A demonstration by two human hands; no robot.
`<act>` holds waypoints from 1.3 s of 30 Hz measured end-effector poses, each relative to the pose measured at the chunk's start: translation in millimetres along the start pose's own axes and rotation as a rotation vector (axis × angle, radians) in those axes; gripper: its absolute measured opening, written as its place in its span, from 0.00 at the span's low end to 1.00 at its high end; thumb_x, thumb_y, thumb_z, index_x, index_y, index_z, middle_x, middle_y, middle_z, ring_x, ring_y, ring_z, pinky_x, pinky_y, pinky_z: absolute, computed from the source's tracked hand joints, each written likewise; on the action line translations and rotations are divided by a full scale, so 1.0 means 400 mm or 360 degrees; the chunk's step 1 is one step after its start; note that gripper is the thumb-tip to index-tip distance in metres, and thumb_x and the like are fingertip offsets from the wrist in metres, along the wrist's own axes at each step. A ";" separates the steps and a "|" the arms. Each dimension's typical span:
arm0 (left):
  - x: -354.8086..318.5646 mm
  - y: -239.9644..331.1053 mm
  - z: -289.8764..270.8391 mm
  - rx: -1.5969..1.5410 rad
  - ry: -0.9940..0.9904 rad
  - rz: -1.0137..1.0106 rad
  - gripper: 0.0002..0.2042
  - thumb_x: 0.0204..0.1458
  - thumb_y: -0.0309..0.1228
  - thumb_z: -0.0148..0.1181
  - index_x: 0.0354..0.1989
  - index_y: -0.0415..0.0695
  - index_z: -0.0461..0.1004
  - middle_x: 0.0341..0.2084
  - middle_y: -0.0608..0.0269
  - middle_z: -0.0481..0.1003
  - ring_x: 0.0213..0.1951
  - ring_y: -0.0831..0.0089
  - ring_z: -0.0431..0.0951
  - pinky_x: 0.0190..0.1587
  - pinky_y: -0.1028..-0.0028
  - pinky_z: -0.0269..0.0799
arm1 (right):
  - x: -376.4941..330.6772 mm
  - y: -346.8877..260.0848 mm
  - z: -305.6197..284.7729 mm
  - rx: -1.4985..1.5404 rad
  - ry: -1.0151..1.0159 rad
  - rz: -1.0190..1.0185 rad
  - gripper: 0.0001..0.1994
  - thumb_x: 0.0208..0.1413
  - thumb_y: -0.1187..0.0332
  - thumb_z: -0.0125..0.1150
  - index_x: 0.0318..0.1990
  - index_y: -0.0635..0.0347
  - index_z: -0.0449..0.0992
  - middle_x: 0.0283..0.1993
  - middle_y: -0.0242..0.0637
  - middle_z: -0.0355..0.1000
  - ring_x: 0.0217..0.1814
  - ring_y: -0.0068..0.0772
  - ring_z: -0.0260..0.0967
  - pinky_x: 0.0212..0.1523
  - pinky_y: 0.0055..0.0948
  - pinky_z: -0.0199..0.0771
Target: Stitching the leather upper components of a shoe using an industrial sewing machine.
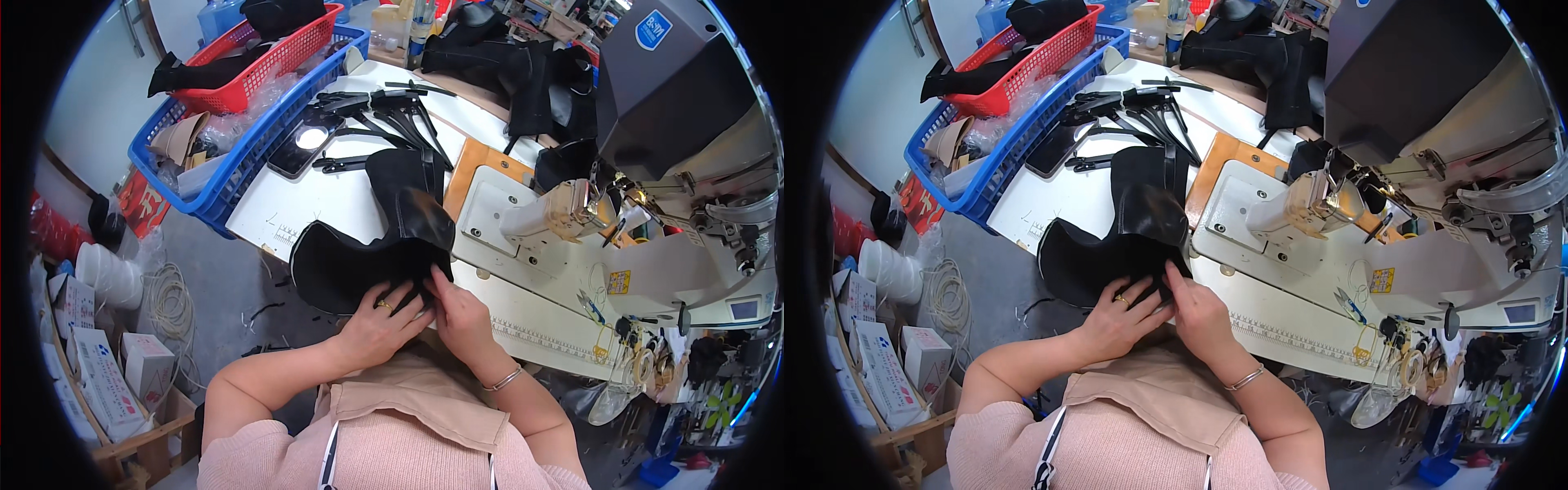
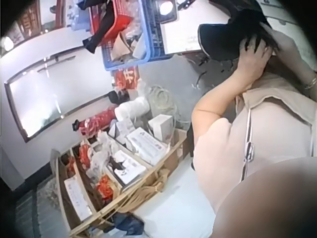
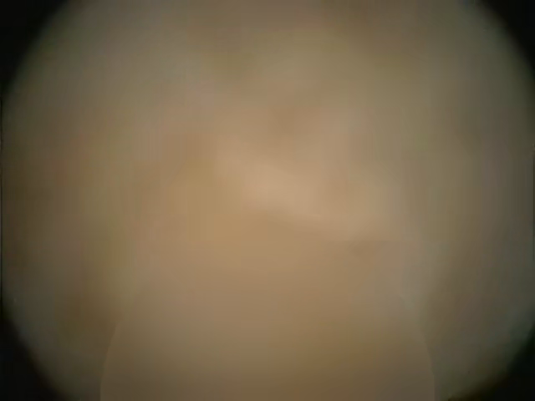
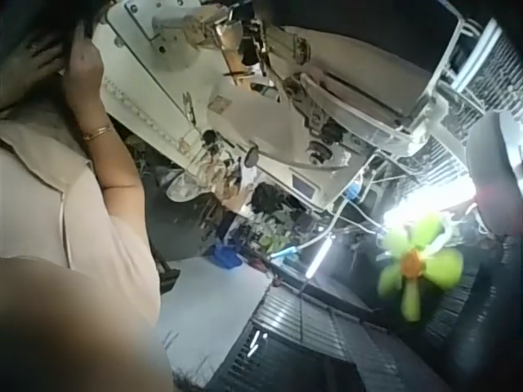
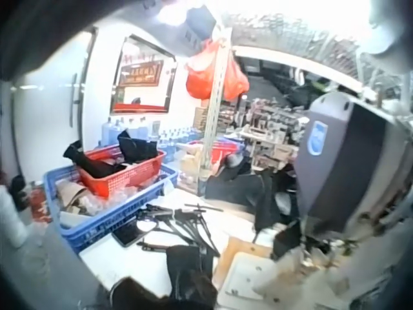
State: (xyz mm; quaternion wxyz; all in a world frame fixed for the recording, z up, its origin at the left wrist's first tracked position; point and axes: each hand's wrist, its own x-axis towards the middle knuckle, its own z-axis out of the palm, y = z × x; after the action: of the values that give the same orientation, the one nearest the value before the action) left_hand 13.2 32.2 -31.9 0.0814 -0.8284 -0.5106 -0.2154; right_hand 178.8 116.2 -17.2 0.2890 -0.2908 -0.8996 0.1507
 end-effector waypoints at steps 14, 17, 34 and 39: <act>0.032 -0.023 -0.007 -0.0081 0.0237 -0.0045 0.15 0.43 0.28 0.53 0.41 0.39 0.73 0.42 0.58 0.74 0.43 0.64 0.74 0.43 0.69 0.70 | -0.033 -0.011 -0.018 -0.0266 -0.0211 -0.0084 0.30 0.48 0.77 0.52 0.61 0.74 0.56 0.53 0.38 0.71 0.50 0.31 0.69 0.55 0.31 0.57; 0.052 -0.032 -0.016 0.0000 0.0215 -0.0008 0.12 0.43 0.29 0.52 0.38 0.41 0.73 0.37 0.60 0.75 0.40 0.68 0.75 0.41 0.70 0.68 | -0.038 -0.005 -0.019 -0.0242 -0.0200 -0.0074 0.31 0.46 0.76 0.55 0.61 0.73 0.56 0.54 0.35 0.71 0.50 0.27 0.69 0.54 0.31 0.54; 0.409 -0.052 -0.616 -0.0840 -0.0380 -0.0394 0.10 0.46 0.31 0.62 0.34 0.37 0.77 0.22 0.53 0.76 0.27 0.67 0.77 0.33 0.71 0.70 | 0.245 -0.151 -0.437 0.1044 -0.0159 0.0181 0.10 0.52 0.65 0.66 0.35 0.63 0.76 0.25 0.22 0.70 0.27 0.07 0.61 0.25 0.17 0.62; 0.472 -0.061 -0.461 -0.1226 -0.1077 -0.0312 0.18 0.44 0.36 0.65 0.43 0.40 0.77 0.31 0.56 0.79 0.33 0.71 0.77 0.40 0.73 0.70 | 0.127 -0.060 -0.366 0.1615 -0.0235 0.0698 0.04 0.51 0.71 0.64 0.33 0.61 0.77 0.28 0.22 0.72 0.30 0.10 0.64 0.32 0.13 0.63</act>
State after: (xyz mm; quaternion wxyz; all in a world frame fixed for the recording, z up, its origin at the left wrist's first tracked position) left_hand 13.9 131.3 213.9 -0.4195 -0.7697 -0.4674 -0.1145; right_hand 223.7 143.4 130.6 0.2910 -0.2843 -0.6505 0.6414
